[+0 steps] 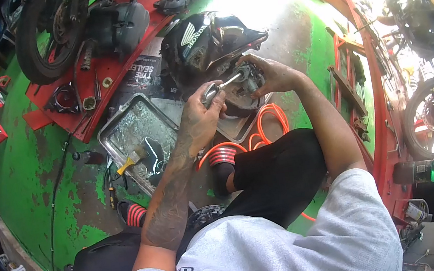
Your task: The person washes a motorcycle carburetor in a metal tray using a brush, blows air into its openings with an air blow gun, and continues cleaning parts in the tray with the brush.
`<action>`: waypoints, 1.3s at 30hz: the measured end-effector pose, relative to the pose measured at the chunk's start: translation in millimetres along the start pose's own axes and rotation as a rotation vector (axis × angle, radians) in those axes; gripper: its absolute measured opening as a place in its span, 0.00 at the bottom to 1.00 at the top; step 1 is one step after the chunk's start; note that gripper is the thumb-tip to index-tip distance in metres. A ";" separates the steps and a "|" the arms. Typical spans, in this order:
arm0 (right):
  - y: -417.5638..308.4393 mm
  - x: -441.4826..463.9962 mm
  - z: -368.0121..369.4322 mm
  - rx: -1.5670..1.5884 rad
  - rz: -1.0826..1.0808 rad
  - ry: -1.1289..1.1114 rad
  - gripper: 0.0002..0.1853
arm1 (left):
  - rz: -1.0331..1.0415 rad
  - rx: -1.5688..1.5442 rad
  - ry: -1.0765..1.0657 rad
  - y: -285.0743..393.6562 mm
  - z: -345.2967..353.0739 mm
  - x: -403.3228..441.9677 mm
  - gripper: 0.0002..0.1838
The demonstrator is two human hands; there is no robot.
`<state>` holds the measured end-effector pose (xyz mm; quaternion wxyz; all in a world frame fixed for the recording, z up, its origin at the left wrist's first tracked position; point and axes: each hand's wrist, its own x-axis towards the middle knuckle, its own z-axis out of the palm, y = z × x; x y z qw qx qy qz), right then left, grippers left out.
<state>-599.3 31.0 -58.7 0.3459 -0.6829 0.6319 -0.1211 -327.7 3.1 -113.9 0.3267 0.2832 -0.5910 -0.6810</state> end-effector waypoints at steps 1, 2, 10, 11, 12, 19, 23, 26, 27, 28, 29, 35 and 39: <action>-1.6 -0.6 0.4 -0.005 -0.003 0.007 0.52 | 0.000 -0.002 0.003 -0.2 0.2 0.0 0.18; -3.6 -0.7 0.7 -0.009 -0.006 0.015 0.53 | -0.005 -0.019 0.006 0.7 1.0 -0.1 0.18; -3.1 1.1 0.4 -0.046 -0.001 -0.001 0.53 | -0.006 -0.074 -0.012 0.5 2.8 1.4 0.17; -2.8 1.4 0.5 -0.045 -0.006 -0.006 0.53 | 0.007 -0.067 -0.010 0.5 3.0 1.6 0.17; -2.5 1.6 1.1 -0.045 -0.006 -0.007 0.53 | 0.020 -0.060 -0.008 0.4 3.1 1.6 0.17; 5.2 3.5 4.0 -0.062 -0.097 0.028 0.51 | 0.062 0.045 0.032 2.1 4.9 -0.2 0.17; 9.1 4.2 5.1 -0.085 -0.109 0.038 0.52 | 0.038 -0.005 -0.012 4.8 5.8 -1.8 0.18; 1.1 2.6 2.2 -0.060 -0.028 -0.006 0.52 | 0.061 0.017 0.015 5.2 6.5 -1.6 0.18; -0.9 2.4 1.4 -0.061 -0.028 -0.005 0.52 | 0.075 0.012 0.019 4.6 7.1 -1.3 0.18; -2.6 2.4 1.2 -0.044 -0.019 -0.024 0.52 | 0.074 0.012 0.018 4.0 7.5 -1.4 0.18; -4.9 3.1 1.0 -0.027 -0.011 -0.044 0.52 | 0.060 0.026 -0.002 5.1 7.6 -1.5 0.18; -7.4 4.6 4.2 -0.115 -0.075 -0.021 0.54 | 0.091 0.099 0.001 9.0 9.9 -3.4 0.18; -8.3 3.7 3.5 -0.188 -0.153 0.018 0.56 | 0.099 0.139 0.051 8.7 15.4 -5.2 0.18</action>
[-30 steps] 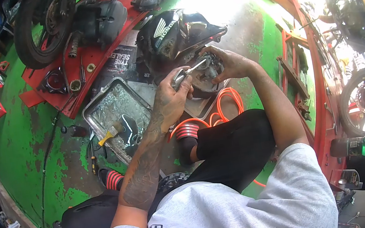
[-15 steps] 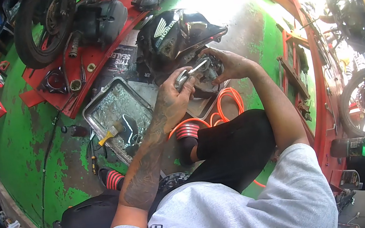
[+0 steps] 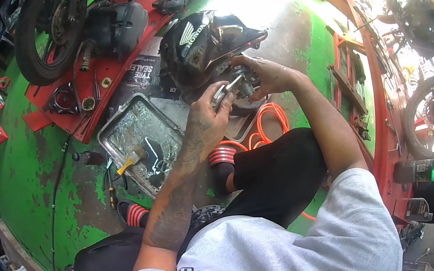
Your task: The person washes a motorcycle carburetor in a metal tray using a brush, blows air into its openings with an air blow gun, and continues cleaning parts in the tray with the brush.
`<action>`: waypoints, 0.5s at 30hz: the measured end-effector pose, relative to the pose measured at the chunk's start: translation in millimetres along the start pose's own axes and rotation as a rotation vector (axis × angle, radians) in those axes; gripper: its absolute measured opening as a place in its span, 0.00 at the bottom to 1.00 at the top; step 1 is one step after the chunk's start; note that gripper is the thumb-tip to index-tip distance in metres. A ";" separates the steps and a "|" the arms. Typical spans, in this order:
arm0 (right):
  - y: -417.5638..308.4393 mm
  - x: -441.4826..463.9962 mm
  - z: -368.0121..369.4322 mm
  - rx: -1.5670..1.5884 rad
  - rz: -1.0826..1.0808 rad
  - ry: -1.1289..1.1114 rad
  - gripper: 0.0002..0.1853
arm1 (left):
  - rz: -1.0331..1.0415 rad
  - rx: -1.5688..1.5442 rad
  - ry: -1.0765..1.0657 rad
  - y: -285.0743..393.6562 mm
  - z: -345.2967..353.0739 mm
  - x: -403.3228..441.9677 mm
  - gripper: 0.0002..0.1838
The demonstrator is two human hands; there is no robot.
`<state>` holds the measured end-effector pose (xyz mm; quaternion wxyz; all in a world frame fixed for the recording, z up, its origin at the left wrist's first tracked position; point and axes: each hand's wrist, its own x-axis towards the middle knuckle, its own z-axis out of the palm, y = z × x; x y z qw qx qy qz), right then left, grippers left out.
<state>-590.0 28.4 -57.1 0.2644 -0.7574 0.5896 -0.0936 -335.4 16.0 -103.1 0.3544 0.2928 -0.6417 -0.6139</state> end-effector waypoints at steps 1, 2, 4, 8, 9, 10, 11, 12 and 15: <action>0.7 0.6 0.1 -0.036 0.010 -0.018 0.56 | 0.001 0.001 -0.006 -0.2 1.1 0.0 0.18; 1.5 1.6 0.7 -0.071 0.022 -0.035 0.56 | -0.021 -0.042 -0.037 -1.3 2.1 0.0 0.18; 4.7 4.9 2.3 -0.069 0.007 -0.040 0.56 | -0.037 -0.086 -0.086 -3.4 3.1 -1.5 0.18; 11.1 -0.7 3.0 -0.084 0.107 -0.104 0.58 | -0.023 -0.192 -0.119 -7.4 4.5 1.1 0.16; 16.7 -3.5 5.4 -0.129 0.054 -0.031 0.59 | -0.083 -0.190 -0.129 -4.5 4.2 1.5 0.16; 1.7 -6.5 -0.4 -0.095 0.108 -0.060 0.58 | -0.052 -0.115 -0.075 -5.6 4.7 2.2 0.16; 13.4 0.0 4.7 -0.108 0.140 -0.102 0.58 | -0.056 -0.084 -0.039 -6.0 4.6 0.8 0.16; 15.4 1.2 7.9 -0.113 0.195 -0.090 0.58 | -0.082 -0.078 -0.040 -12.5 2.1 1.5 0.16; 29.1 3.5 17.4 -0.041 0.204 -0.019 0.58 | -0.165 -0.210 -0.187 -4.7 -8.5 0.0 0.16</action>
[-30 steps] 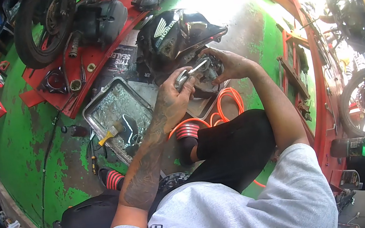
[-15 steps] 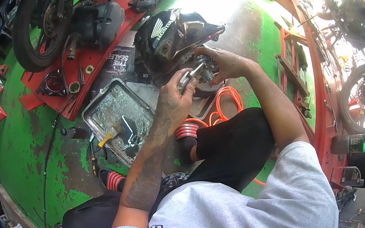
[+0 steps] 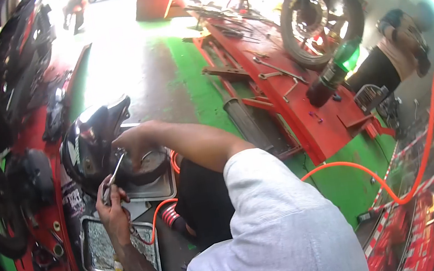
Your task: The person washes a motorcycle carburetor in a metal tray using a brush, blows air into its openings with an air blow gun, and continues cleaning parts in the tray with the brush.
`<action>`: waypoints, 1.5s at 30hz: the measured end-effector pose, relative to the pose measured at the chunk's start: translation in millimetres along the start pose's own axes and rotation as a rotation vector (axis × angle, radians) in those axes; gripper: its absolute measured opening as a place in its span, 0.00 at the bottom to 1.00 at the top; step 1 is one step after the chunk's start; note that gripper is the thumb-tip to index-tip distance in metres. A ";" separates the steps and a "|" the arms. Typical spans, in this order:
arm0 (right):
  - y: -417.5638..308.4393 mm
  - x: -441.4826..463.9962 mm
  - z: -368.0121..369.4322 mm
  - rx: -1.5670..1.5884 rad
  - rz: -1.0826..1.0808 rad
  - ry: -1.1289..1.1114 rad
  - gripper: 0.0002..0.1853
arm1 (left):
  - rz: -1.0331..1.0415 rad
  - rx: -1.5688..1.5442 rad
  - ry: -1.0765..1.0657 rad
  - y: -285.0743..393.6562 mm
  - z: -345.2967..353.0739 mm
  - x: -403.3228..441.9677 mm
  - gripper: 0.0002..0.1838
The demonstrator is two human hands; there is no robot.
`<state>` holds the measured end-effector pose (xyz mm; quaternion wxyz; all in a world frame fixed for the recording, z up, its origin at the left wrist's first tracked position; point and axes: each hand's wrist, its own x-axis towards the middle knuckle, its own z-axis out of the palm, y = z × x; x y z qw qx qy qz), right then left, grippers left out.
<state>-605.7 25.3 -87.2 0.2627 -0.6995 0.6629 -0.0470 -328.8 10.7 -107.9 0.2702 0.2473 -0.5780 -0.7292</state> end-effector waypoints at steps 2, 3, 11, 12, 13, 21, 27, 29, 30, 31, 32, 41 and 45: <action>4.6 -1.9 0.1 0.024 0.062 0.001 0.57 | 0.125 0.061 0.133 -17.1 -2.6 7.5 0.16; 8.1 -1.5 1.3 0.048 0.077 0.052 0.56 | 0.143 0.061 0.128 -16.5 -4.3 7.0 0.16; 15.3 -15.0 -11.8 0.644 0.316 0.274 0.45 | 0.030 -0.017 0.077 -3.7 -3.1 1.3 0.17; 17.3 -10.7 -6.5 0.862 0.322 0.369 0.41 | -0.039 -0.029 0.052 14.4 2.1 -5.2 0.17; 21.1 -1.2 3.0 0.889 0.236 0.476 0.29 | 0.087 -0.006 0.085 -5.5 -0.3 4.3 0.17; 27.5 26.4 10.4 1.567 0.221 0.414 0.36 | 0.154 -0.034 0.153 -7.7 3.1 3.8 0.18; -4.1 14.7 -2.0 1.715 0.241 0.370 0.37 | 0.141 -0.081 0.130 3.8 1.2 -0.6 0.17; 3.9 15.0 -0.1 1.707 0.216 0.346 0.36 | 0.138 -0.103 0.099 6.1 -0.8 0.4 0.17; 4.8 13.6 2.0 1.704 0.189 0.349 0.35 | 0.136 -0.122 0.044 6.9 -2.9 -0.5 0.17; 3.9 11.8 1.3 1.687 0.195 0.362 0.34 | 0.169 -0.138 0.025 5.7 -3.1 0.0 0.17; 0.6 9.9 -2.3 1.670 0.198 0.377 0.34 | 0.204 -0.152 0.005 3.2 -2.8 2.1 0.17; 15.3 10.1 -3.4 1.534 0.234 0.323 0.38 | 0.195 -0.024 0.091 1.6 3.1 -0.4 0.18; -0.3 7.0 -4.6 1.464 0.241 0.389 0.29 | 0.188 0.007 0.065 5.9 3.2 0.1 0.18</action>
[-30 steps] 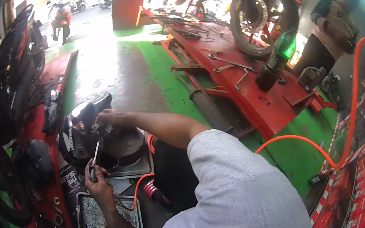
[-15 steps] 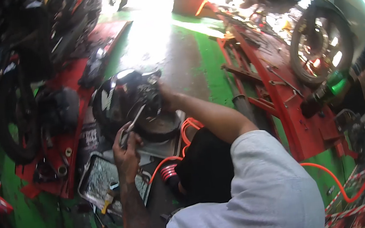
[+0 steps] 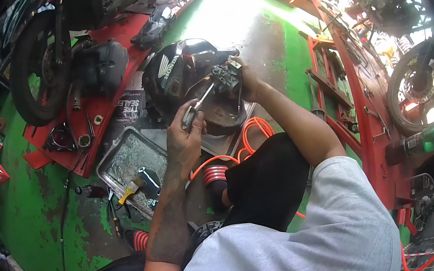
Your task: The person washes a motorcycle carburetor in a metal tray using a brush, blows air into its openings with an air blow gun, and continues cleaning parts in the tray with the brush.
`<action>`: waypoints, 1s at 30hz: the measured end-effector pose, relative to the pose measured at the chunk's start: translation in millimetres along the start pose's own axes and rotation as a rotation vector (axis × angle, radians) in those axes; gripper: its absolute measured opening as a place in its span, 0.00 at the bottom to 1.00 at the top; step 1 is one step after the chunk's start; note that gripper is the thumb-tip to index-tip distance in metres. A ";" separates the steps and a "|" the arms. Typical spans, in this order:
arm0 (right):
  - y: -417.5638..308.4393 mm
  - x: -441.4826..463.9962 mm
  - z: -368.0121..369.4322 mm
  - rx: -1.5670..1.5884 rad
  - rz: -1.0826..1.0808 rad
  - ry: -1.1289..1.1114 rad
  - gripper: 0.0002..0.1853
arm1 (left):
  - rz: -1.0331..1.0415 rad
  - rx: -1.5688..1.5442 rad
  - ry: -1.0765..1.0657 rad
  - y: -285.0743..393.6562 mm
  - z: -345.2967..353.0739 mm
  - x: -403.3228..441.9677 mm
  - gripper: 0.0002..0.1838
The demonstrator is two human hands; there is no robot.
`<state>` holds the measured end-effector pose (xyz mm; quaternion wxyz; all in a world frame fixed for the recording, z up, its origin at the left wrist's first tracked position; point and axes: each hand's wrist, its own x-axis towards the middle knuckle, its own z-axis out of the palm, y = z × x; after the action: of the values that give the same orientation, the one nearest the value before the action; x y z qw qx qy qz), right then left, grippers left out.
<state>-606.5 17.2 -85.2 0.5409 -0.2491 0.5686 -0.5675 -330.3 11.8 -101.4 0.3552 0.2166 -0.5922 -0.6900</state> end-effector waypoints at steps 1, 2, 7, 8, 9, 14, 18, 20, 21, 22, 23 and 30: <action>2.1 0.8 -3.0 -0.003 0.006 -0.003 0.29 | 0.026 0.097 0.081 -0.3 2.1 -0.7 0.18; 3.2 2.5 -3.2 -0.025 0.033 0.013 0.26 | 0.024 0.096 0.088 -1.6 2.5 0.2 0.18; 0.2 -5.0 5.3 -0.132 0.111 0.019 0.25 | 0.116 0.180 0.157 -5.2 4.8 1.2 0.18; 2.1 -3.3 6.8 -0.134 0.114 0.017 0.25 | 0.114 0.179 0.161 -3.8 4.7 0.8 0.18; 4.6 -0.6 8.7 -0.130 0.090 0.059 0.26 | 0.081 0.172 0.144 -1.6 3.6 0.4 0.18; 3.0 -4.4 11.3 -0.163 0.062 0.069 0.28 | 0.090 0.232 0.172 1.1 1.2 0.2 0.18; 4.0 -2.5 7.7 -0.156 0.062 0.063 0.29 | 0.035 0.140 0.138 1.4 -0.2 1.7 0.18; 4.8 -3.5 9.1 -0.159 0.063 0.055 0.28 | -0.004 0.097 0.105 -1.2 0.0 1.2 0.18; 4.1 -5.1 11.2 -0.171 0.061 0.077 0.28 | 0.065 0.136 0.122 -3.2 1.8 1.2 0.18; 3.1 -6.6 13.1 -0.182 0.060 0.099 0.28 | 0.135 0.175 0.138 -4.4 3.0 1.3 0.17; 4.5 -5.7 11.0 -0.183 0.061 0.099 0.28 | 0.134 0.174 0.139 -2.4 2.9 0.2 0.17; 3.6 -7.4 16.0 -0.188 0.026 0.095 0.27 | 0.116 0.237 0.107 -2.9 8.3 -0.2 0.17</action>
<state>-588.8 18.7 -82.3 0.4950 -0.2642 0.6476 -0.5156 -336.8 17.6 -102.6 0.3977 0.2590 -0.6613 -0.5809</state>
